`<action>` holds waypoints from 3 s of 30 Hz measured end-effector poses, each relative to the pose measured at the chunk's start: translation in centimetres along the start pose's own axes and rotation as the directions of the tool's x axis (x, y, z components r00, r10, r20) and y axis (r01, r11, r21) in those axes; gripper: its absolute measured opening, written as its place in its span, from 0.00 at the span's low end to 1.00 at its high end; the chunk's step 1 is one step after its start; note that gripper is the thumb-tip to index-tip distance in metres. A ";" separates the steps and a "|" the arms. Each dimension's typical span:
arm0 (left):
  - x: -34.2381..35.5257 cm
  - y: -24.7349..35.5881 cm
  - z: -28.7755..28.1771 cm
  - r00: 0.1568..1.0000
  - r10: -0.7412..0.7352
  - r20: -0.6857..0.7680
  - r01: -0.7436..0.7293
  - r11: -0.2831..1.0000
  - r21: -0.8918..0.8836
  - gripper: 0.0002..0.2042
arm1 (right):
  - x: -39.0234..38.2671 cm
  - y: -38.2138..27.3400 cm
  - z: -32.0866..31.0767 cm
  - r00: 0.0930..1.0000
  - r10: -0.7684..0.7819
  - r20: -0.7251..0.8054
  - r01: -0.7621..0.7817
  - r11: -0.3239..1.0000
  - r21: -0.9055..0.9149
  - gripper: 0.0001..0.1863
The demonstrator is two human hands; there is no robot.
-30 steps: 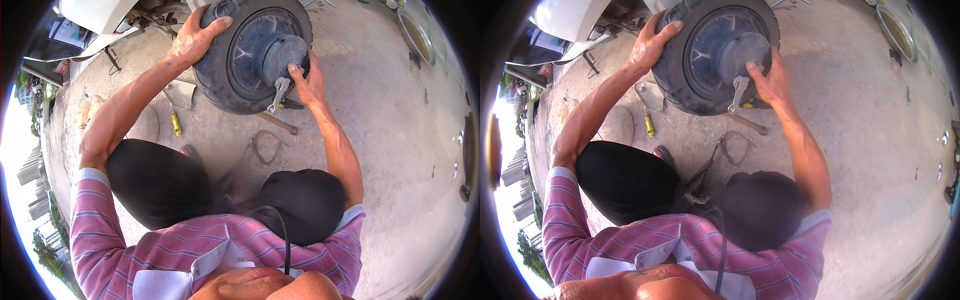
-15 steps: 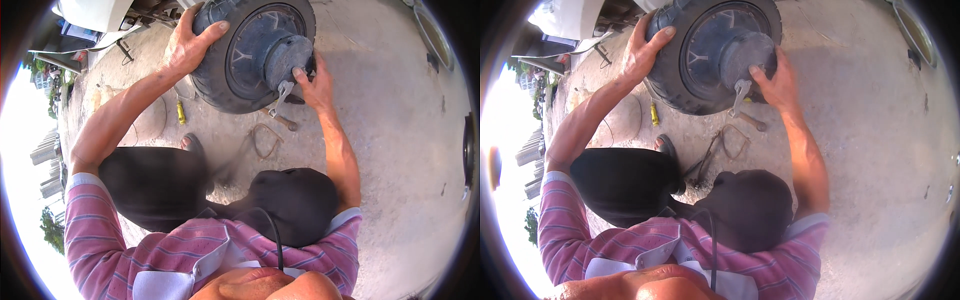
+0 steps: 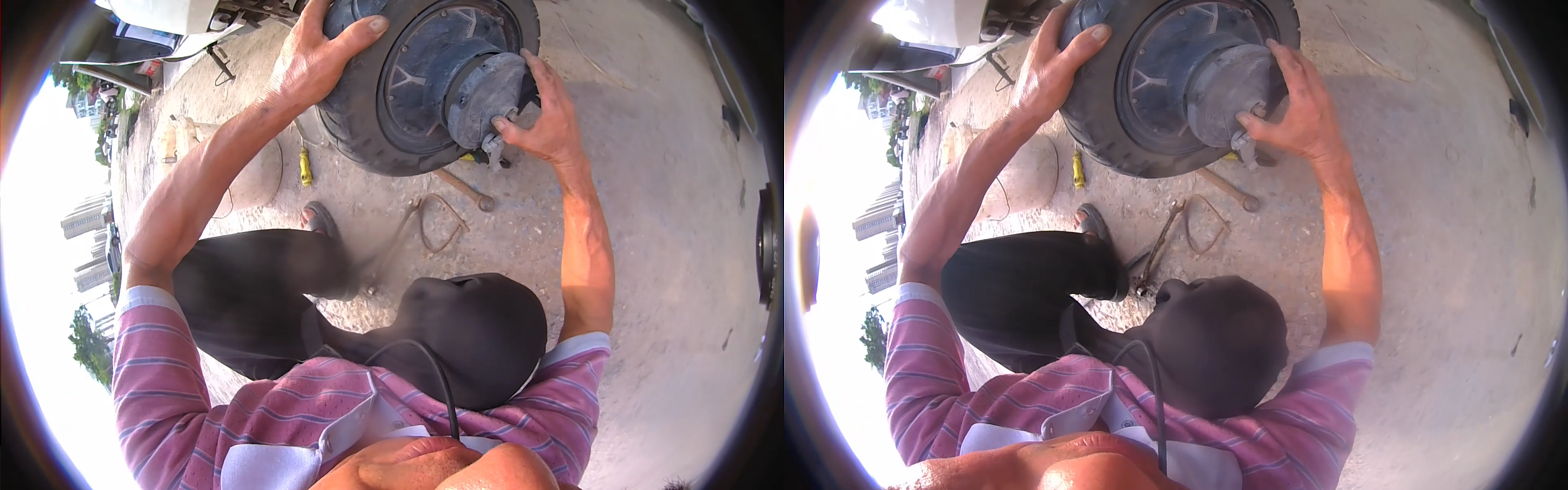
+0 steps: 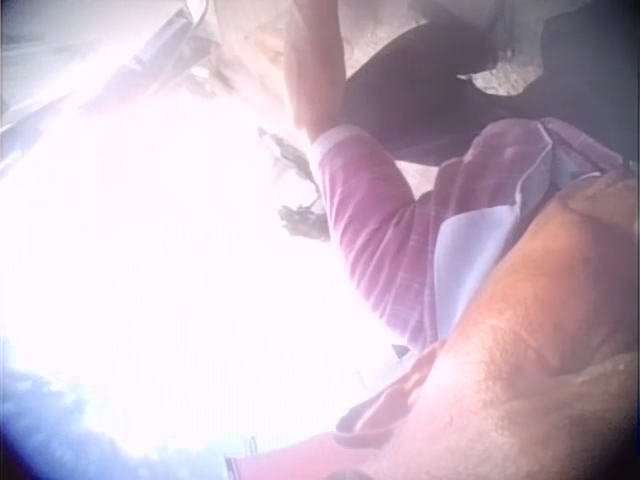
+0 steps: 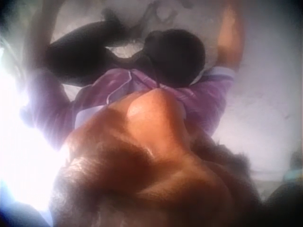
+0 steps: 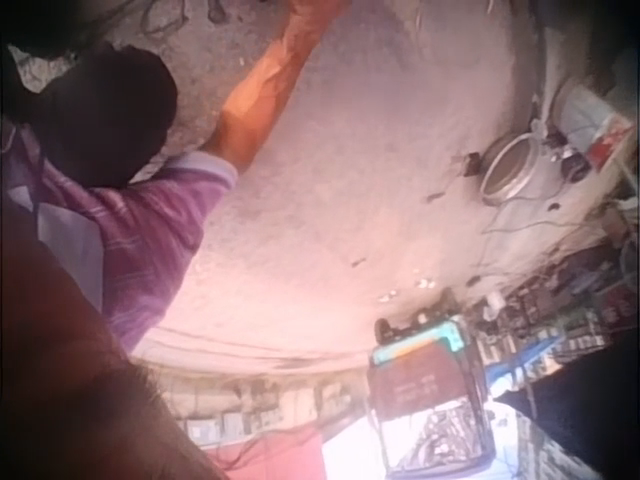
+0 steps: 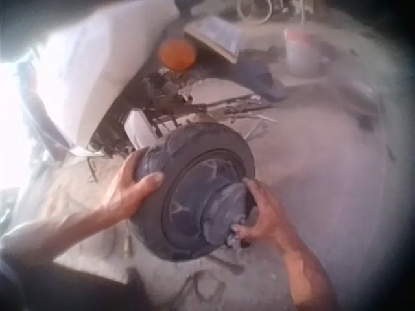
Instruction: The person removes the rear wheel and motor assembly from a white electric scooter by unscrewing fasteners with a screwdriver and prying components apart by hand.
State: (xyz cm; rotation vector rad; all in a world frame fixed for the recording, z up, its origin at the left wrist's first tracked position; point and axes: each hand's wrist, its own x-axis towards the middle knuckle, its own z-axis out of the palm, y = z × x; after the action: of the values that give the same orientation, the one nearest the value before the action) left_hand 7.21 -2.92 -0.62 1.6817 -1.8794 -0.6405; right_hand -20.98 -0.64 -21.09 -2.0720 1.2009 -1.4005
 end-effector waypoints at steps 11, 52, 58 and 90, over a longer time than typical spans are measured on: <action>0.3 0.7 0.8 1.000 -0.017 -0.008 0.017 1.000 0.010 0.42 | -2.3 -0.5 1.0 0.946 0.315 -0.079 -0.292 0.932 0.216 0.50; 0.5 0.1 1.7 0.990 0.143 0.011 -0.141 0.963 0.229 0.49 | -15.9 8.9 -20.7 0.345 0.851 -0.395 -0.799 0.046 -0.600 0.51; 0.5 -1.8 1.3 0.986 0.160 -0.052 -0.158 0.986 0.046 0.45 | -13.6 8.5 -20.1 0.297 0.903 -0.309 -0.781 0.043 -0.623 0.52; -5.2 6.4 6.5 0.899 0.432 0.075 -0.425 0.900 -0.100 0.48 | 13.4 -10.5 -8.8 0.649 0.757 0.080 -0.758 0.636 0.144 0.38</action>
State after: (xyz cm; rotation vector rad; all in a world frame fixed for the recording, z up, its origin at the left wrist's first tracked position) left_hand -1.42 2.96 -1.62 1.1421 -2.1670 -0.6101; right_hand -22.17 -4.11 -2.26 -1.1787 1.6186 -1.0028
